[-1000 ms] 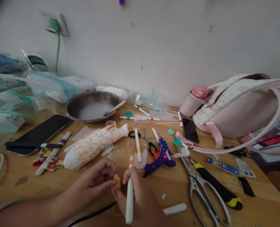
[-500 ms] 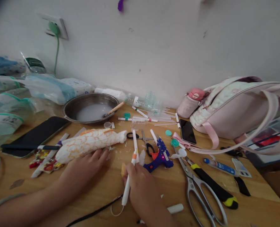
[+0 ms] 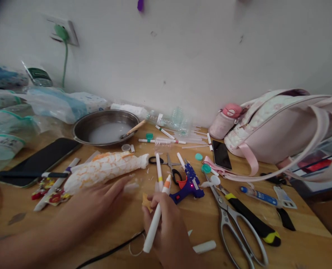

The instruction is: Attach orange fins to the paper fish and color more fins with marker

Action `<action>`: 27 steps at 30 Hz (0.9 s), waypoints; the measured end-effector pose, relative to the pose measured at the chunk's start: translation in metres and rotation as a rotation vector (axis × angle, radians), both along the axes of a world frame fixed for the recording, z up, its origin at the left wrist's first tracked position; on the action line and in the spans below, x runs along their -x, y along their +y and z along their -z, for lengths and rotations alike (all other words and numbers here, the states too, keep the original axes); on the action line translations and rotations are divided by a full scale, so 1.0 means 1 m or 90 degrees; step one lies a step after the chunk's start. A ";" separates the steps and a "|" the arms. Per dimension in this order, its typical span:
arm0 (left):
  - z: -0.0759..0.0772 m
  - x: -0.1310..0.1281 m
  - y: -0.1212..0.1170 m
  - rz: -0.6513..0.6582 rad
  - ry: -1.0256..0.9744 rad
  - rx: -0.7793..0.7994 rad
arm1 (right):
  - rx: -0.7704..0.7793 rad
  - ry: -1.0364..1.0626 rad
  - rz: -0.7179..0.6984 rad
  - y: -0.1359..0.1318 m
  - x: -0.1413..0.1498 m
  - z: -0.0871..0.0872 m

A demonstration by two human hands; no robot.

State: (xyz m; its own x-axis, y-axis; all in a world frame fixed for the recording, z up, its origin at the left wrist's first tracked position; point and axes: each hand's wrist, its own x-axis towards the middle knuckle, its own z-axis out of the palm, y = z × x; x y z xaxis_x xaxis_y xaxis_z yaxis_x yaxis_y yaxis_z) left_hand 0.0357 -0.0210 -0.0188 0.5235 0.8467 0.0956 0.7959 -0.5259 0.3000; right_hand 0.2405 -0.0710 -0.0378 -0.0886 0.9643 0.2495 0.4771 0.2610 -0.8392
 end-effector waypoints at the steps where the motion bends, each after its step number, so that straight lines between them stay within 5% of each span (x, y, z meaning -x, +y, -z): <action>1: -0.002 0.000 -0.003 0.009 -0.018 0.061 | 0.038 0.058 0.001 0.000 0.000 0.000; 7: -0.003 -0.005 -0.016 0.047 -0.304 0.296 | 0.213 0.345 -0.071 0.004 0.002 -0.001; 15: -0.012 -0.015 -0.013 0.014 -0.423 0.568 | 0.262 0.495 -0.064 -0.004 0.010 -0.001; 27: -0.011 -0.017 -0.012 0.024 -0.352 0.510 | 0.268 0.466 -0.023 -0.005 0.018 -0.007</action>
State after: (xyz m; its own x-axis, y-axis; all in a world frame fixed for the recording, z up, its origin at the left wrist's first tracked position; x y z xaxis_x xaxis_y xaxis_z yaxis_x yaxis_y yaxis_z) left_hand 0.0524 -0.0327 -0.0081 0.6065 0.7512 -0.2606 0.4213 -0.0256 0.9065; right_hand 0.2223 -0.0760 -0.0306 -0.0773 0.9894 -0.1228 -0.2275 -0.1374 -0.9640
